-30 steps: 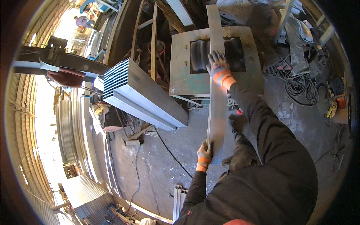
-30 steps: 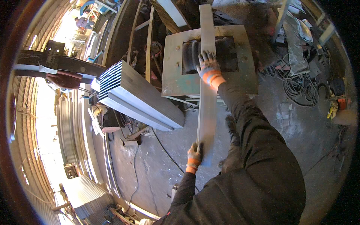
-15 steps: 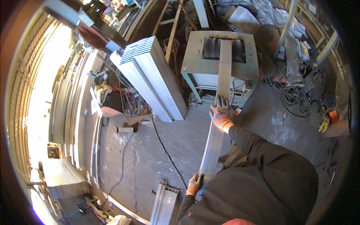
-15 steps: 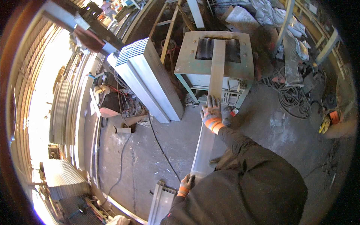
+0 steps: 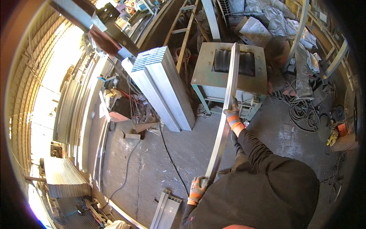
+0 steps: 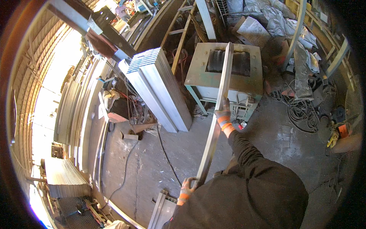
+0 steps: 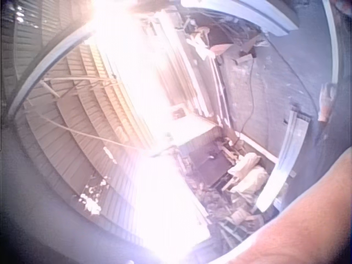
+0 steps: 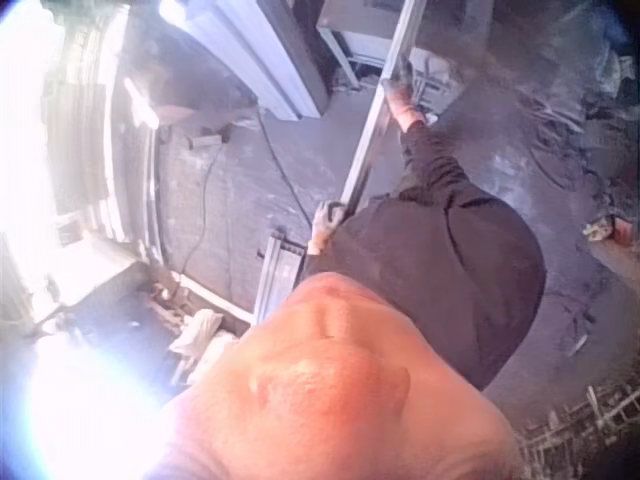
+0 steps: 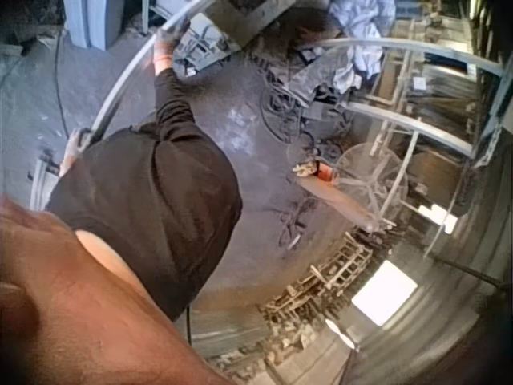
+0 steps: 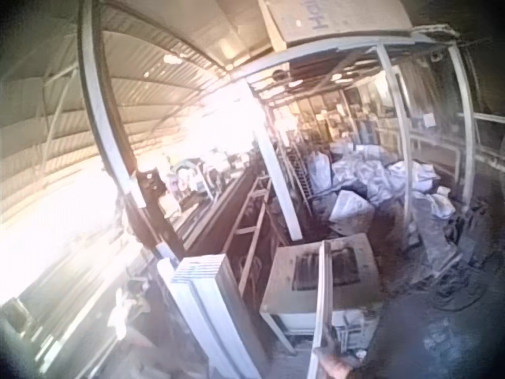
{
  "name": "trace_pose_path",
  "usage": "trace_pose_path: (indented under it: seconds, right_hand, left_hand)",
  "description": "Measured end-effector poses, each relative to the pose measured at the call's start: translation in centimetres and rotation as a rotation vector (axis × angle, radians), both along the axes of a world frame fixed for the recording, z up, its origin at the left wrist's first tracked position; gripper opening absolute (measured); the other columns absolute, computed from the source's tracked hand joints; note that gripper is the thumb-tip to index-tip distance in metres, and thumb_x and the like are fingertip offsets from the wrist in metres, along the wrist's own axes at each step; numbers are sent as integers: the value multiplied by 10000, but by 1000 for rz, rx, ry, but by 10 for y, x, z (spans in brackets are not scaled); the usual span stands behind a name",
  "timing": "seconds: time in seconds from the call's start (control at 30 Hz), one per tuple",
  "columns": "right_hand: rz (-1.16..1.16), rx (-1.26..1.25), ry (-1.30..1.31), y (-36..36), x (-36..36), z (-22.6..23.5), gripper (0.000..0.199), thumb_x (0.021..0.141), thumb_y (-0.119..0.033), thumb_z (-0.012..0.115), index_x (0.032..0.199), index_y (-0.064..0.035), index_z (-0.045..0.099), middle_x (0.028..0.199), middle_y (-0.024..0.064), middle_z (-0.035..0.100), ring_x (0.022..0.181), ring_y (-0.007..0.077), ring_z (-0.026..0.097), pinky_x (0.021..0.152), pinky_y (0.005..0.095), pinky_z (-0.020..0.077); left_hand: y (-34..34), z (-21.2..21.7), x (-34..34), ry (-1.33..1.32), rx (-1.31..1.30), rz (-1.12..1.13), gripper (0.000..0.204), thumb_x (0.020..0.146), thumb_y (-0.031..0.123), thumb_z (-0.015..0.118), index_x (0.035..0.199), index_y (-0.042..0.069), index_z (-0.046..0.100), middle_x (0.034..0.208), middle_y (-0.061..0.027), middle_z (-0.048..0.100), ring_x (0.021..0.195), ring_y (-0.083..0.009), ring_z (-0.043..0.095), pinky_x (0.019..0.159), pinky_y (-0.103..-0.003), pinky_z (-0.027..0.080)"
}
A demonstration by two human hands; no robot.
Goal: The person repeatedly feeds long silver metal bars through a belt sander, flipping them to sand multiple edges. Finished bars are stacked against a nearby unit. The person wears gloves and a black long-sleeved shirt.
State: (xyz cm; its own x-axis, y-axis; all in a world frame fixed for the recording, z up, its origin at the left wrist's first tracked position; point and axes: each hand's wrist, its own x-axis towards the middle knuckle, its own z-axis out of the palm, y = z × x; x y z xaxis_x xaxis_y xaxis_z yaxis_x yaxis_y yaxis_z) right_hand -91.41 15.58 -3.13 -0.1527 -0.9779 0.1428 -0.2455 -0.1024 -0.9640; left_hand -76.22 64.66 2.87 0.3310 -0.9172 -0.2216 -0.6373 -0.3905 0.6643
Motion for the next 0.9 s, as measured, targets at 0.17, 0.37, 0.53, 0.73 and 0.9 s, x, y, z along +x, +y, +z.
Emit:
trace_pose_path:
  seconds: [0.17, 0.37, 0.53, 0.73, 0.9]
  right_hand:
    - [153, 66, -744, -107, -40, -18, 978, 824, 78, 644, 1761, -85, 419, 1719, 109, 546, 1528, 213, 544, 1257, 341, 446]
    - [-29, -509, 584, -288, -53, -10, 679, 980, -191, 690, 1637, -64, 573, 1658, 239, 585, 1532, 478, 518, 1334, 516, 378]
    - [437, -222, 1192, -434, -46, 1, 718, 1084, -406, 643, 1707, -89, 478, 1771, 201, 447, 1615, 397, 444, 1360, 501, 339]
    - [505, -150, 1330, -536, -44, -9, 789, 1096, -492, 624, 1756, -114, 414, 1839, 189, 354, 1709, 382, 302, 1389, 499, 276]
    - [488, -311, 1723, -442, -28, 15, 784, 946, -330, 815, 1673, -208, 548, 1817, 96, 406, 1702, 387, 309, 1405, 543, 259]
  left_hand:
    - [-131, -12, 17, 782, 393, 209, 583, 1095, 455, 775, 1430, -17, 703, 1262, -96, 792, 1187, -185, 686, 1054, -365, 557]
    - [-316, -27, -24, -98, 162, -160, 580, 1083, 506, 749, 1407, 28, 694, 1086, -244, 810, 1035, -452, 770, 886, -506, 617]
    - [-483, -8, -63, 92, 286, 79, 744, 1015, 747, 690, 1214, 30, 728, 1089, -247, 814, 1057, -466, 779, 919, -535, 596]
    - [-554, 3, -54, 231, 279, 97, 905, 1001, 842, 603, 1297, -5, 720, 1248, -291, 788, 1210, -479, 744, 1048, -538, 562]
    - [-467, 11, -35, 251, 214, 99, 958, 974, 878, 599, 1279, -16, 754, 1235, -282, 798, 1206, -481, 748, 1047, -539, 569]
